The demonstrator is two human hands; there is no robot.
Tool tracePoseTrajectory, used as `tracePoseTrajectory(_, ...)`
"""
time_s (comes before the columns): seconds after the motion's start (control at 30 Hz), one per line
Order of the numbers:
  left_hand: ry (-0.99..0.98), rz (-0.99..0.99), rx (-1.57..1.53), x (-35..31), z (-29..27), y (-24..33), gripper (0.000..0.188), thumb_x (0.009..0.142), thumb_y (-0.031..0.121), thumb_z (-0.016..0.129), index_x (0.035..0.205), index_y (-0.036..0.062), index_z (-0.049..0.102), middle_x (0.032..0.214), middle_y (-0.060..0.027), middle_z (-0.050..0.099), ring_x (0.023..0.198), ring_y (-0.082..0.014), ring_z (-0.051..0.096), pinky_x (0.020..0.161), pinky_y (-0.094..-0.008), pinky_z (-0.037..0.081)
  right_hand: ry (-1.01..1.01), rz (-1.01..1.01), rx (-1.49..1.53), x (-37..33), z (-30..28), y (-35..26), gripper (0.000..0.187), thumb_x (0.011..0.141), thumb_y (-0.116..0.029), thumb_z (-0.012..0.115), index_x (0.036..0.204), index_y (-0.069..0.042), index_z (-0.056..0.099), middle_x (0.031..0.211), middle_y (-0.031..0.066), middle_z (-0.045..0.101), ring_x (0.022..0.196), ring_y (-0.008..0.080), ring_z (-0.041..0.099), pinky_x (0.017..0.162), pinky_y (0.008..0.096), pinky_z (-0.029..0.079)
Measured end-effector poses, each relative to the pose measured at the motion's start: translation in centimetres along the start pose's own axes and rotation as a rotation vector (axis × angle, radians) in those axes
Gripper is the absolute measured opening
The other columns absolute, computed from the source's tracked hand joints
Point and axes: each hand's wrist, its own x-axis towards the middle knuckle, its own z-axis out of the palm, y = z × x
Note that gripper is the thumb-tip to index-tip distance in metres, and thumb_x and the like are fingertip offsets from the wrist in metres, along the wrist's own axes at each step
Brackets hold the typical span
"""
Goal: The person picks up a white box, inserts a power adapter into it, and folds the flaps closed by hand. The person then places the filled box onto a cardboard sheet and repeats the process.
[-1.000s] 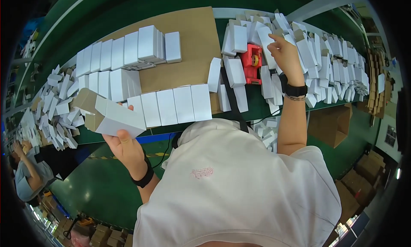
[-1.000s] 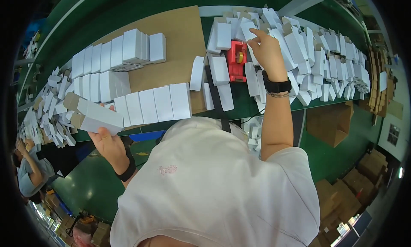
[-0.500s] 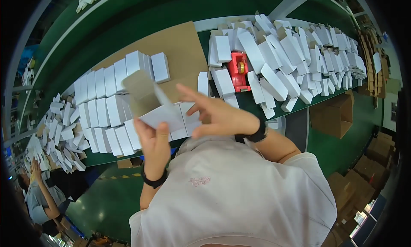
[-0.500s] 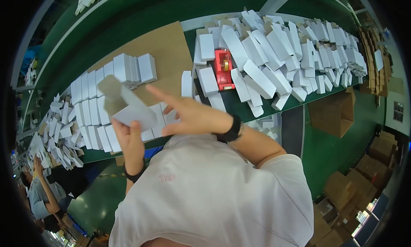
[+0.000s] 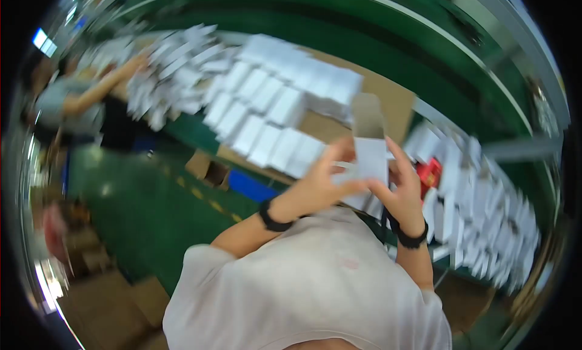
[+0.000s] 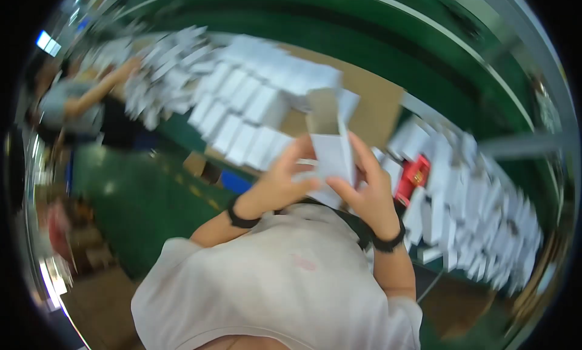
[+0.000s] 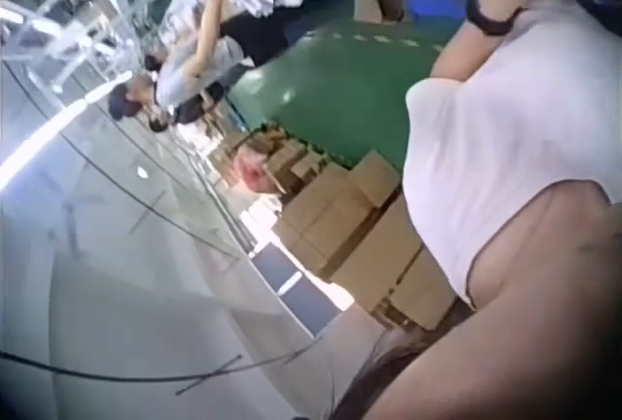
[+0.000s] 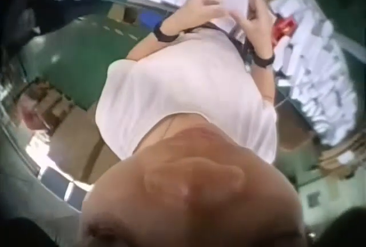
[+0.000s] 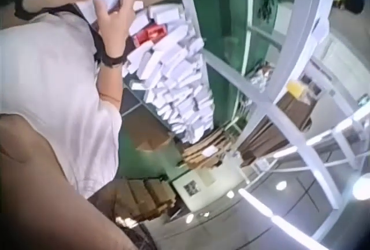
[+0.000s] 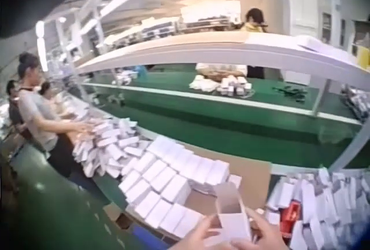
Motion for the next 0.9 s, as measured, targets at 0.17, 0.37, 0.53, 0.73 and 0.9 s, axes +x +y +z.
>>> tracePoseTrajectory(0.17, 0.499, 0.24, -0.025, -1.6, -4.9, 1.0, 0.053, 0.074, 0.018, 0.07, 0.117, 0.0013, 0.043, 0.093, -0.0046, 0.052, 0.084, -0.0121, 0.05, 0.075, -0.0272, 0.044, 0.022, -0.107, -0.007, 0.5, 2.0, -1.9, 0.072, 0.07, -0.01, 0.067, 0.133, -0.003, 0.033, 0.108, 0.0146, 0.057, 0.079, 0.0147, 0.055, 0.065, 0.0235, 0.045)
tracePoseTrajectory(0.37, 1.11, -0.026, 0.699, -0.8, -27.5, -1.8, 0.052, 0.065, 0.024, 0.074, 0.107, 0.0005, 0.052, 0.087, -0.0117, 0.06, 0.077, -0.0179, 0.059, 0.065, -0.0287, 0.047, 0.177, -0.042, -0.066, -0.3, -2.8, -0.2, 0.05, 0.082, -0.008, 0.056, 0.129, -0.005, 0.04, 0.106, 0.0131, 0.057, 0.081, 0.0112, 0.053, 0.074, 0.0236, 0.044)
tracePoseTrajectory(0.53, 0.947, -0.176, 0.938, 4.9, -37.8, -12.4, 0.053, 0.069, 0.037, 0.068, 0.106, 0.0018, 0.055, 0.091, -0.0192, 0.062, 0.091, -0.0317, 0.057, 0.08, -0.0395, 0.045, 0.407, 0.151, -0.356, -1.2, -8.0, 3.5, 0.049, 0.08, -0.015, 0.059, 0.127, -0.006, 0.045, 0.108, 0.017, 0.057, 0.087, 0.0193, 0.056, 0.077, 0.0308, 0.046)
tracePoseTrajectory(0.73, 0.884, -0.025, 0.891, 5.7, -43.4, -14.7, 0.048, 0.078, 0.034, 0.064, 0.108, -0.0015, 0.055, 0.096, -0.0183, 0.062, 0.088, -0.0301, 0.059, 0.078, -0.0365, 0.045, 0.455, 0.379, -0.491, 0.5, -12.8, 11.0, 0.049, 0.074, -0.021, 0.065, 0.118, -0.004, 0.051, 0.104, 0.0198, 0.059, 0.079, 0.0254, 0.062, 0.071, 0.0331, 0.048)
tracePoseTrajectory(0.9, 0.84, 0.101, 0.491, 2.6, -31.3, -4.4, 0.043, 0.082, 0.017, 0.062, 0.118, -0.0012, 0.047, 0.099, -0.0084, 0.059, 0.088, -0.0145, 0.055, 0.075, -0.0249, 0.043, 0.481, 0.239, -1.021, 5.3, -10.6, 15.3, 0.049, 0.068, -0.026, 0.068, 0.108, -0.003, 0.053, 0.086, 0.0213, 0.061, 0.08, 0.0349, 0.06, 0.073, 0.0418, 0.047)
